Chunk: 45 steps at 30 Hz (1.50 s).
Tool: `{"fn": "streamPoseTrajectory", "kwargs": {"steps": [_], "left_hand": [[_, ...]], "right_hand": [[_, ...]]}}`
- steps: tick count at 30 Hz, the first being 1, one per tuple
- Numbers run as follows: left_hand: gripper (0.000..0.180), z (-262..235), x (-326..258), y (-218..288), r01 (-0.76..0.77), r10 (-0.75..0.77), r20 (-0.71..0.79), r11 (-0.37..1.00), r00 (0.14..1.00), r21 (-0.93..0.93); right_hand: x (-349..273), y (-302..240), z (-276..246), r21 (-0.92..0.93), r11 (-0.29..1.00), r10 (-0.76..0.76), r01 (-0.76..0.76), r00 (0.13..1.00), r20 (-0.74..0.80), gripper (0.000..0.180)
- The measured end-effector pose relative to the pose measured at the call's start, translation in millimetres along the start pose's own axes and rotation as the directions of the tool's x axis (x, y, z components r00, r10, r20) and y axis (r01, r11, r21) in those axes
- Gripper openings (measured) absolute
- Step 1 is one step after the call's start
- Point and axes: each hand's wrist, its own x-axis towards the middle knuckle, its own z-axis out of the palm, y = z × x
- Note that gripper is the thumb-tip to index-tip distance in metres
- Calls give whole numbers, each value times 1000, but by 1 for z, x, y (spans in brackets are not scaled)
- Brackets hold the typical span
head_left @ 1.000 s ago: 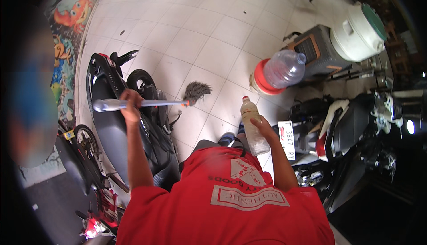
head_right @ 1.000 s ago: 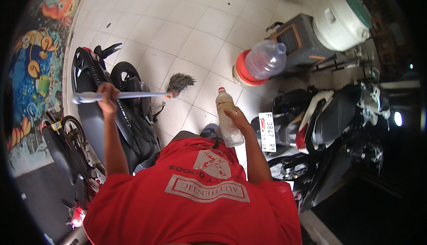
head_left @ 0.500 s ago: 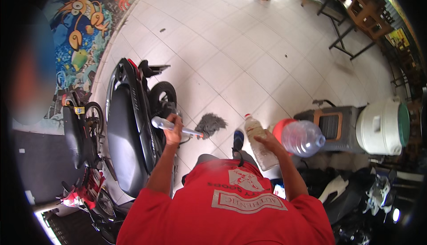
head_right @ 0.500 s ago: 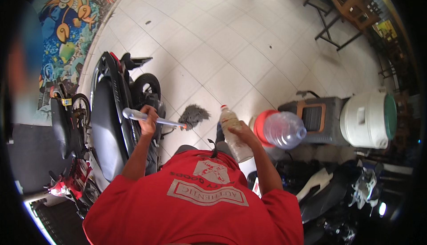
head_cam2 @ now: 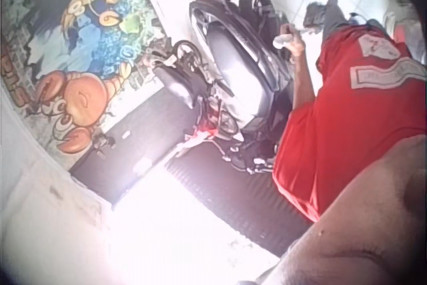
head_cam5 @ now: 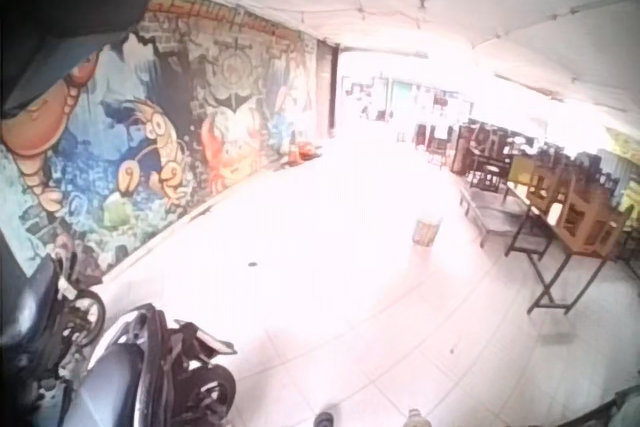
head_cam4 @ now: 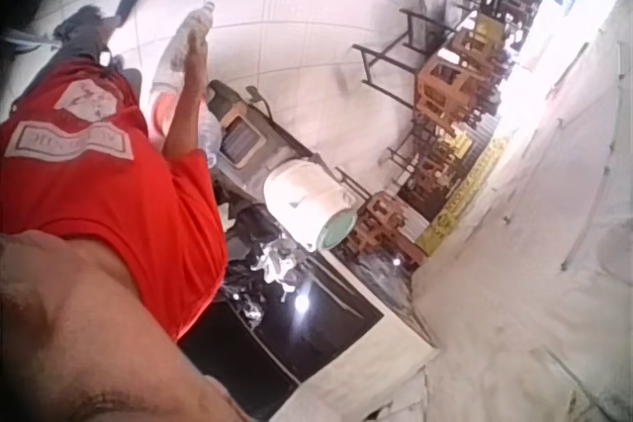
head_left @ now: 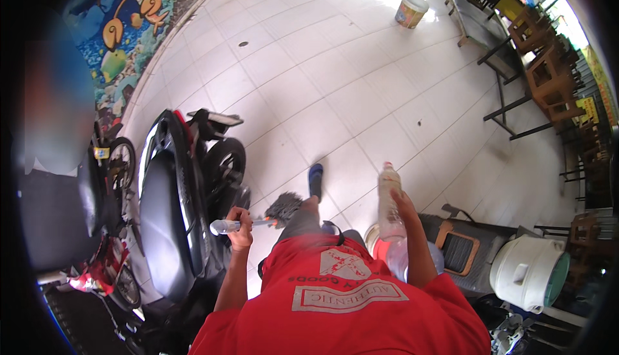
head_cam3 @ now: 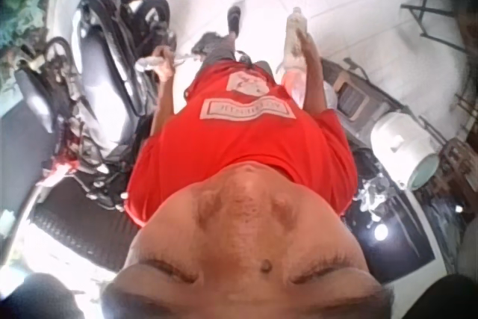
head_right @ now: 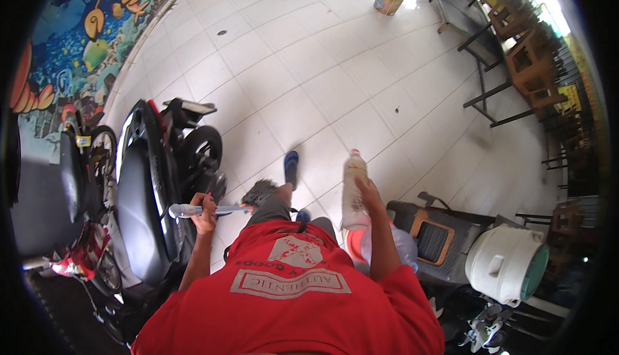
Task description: The person mops a tiled floor using a string mop and a bucket of water. They move a chair to access the area underneath, then continue mopping around several parked motorcycles and other furniture.
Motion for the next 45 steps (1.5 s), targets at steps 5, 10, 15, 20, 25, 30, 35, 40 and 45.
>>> {"fn": "streamPoseTrajectory", "kwargs": {"steps": [5,10,15,20,25,30,35,40,45], "left_hand": [[11,66,94,-18,93,-100,109,993,989,68],[13,138,202,-24,107,-169,369,977,914,183],[14,173,299,-62,284,-363,385,926,849,247],[15,173,364,-116,418,-444,211,894,871,161],[20,153,375,-123,383,-359,-135,875,924,295],[29,161,333,-124,446,-178,-545,796,819,410],[28,228,333,-90,365,-143,-427,784,893,502],[37,254,354,-93,464,-302,-383,756,873,461],[46,262,409,-97,487,-304,-424,756,853,438]], "right_hand": [[36,-25,-94,103,993,88,-59,948,-306,63],[89,-79,-133,-216,975,-115,46,940,-321,64],[118,-244,-7,-148,982,102,-116,990,-95,62],[221,-281,-16,313,925,206,-215,977,63,62],[337,-367,-48,479,872,90,-100,995,43,69],[494,-381,-97,412,909,-99,68,994,53,79],[613,-432,-47,-203,975,158,-96,935,318,60],[602,-503,162,-563,707,202,429,640,741,58],[564,-563,296,-495,565,412,660,294,863,59]]}}
